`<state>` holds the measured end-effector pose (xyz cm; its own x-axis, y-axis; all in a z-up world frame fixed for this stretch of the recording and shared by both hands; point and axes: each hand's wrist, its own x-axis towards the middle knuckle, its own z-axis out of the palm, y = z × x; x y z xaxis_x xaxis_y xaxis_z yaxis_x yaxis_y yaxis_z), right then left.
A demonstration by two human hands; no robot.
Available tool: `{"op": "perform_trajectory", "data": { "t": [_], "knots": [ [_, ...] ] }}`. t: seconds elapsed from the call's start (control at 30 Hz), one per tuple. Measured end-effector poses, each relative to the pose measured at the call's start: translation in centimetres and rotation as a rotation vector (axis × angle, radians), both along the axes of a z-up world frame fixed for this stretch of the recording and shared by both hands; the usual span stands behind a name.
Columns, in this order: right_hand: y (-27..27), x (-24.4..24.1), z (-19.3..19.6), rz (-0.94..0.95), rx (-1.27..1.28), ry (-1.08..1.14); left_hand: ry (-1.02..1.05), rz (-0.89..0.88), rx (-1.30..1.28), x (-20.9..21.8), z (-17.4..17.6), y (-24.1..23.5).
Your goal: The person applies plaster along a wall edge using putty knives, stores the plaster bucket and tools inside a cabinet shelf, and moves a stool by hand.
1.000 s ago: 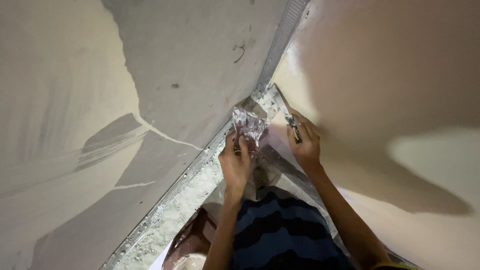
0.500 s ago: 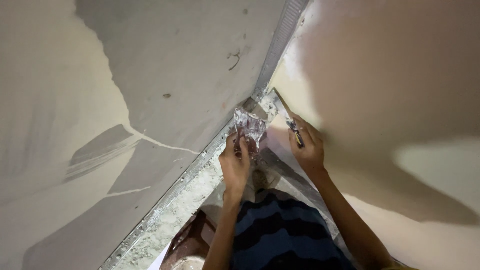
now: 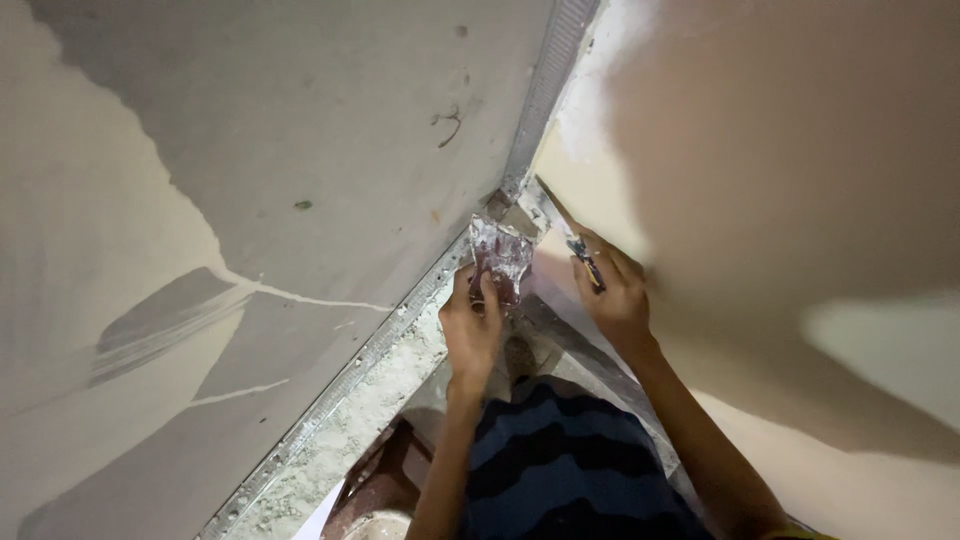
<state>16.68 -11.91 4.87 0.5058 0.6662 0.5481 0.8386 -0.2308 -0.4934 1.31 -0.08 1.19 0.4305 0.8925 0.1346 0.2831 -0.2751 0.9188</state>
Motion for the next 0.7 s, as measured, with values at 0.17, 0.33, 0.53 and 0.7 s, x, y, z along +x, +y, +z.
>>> {"op": "perform_trajectory", "data": {
  "t": [0.17, 0.33, 0.53, 0.7],
  "knots": [
    [-0.4, 0.5, -0.8, 0.020, -0.050, 0.023, 0.081, 0.007, -0.026, 0.2, -0.6, 0.0],
    [0.4, 0.3, 0.2, -0.008, 0.019, -0.015, 0.035, 0.004, 0.009, 0.2, -0.8, -0.3],
    [0.0, 0.4, 0.4, 0.026, 0.007, 0.041, -0.011, 0.015, -0.003, -0.2, -0.2, -0.5],
    [-1.7, -0.3, 0.0, 0.001, 0.072, 0.113, -0.082, -0.008, -0.202, -0.9, 0.7, -1.2]
  ]
}}
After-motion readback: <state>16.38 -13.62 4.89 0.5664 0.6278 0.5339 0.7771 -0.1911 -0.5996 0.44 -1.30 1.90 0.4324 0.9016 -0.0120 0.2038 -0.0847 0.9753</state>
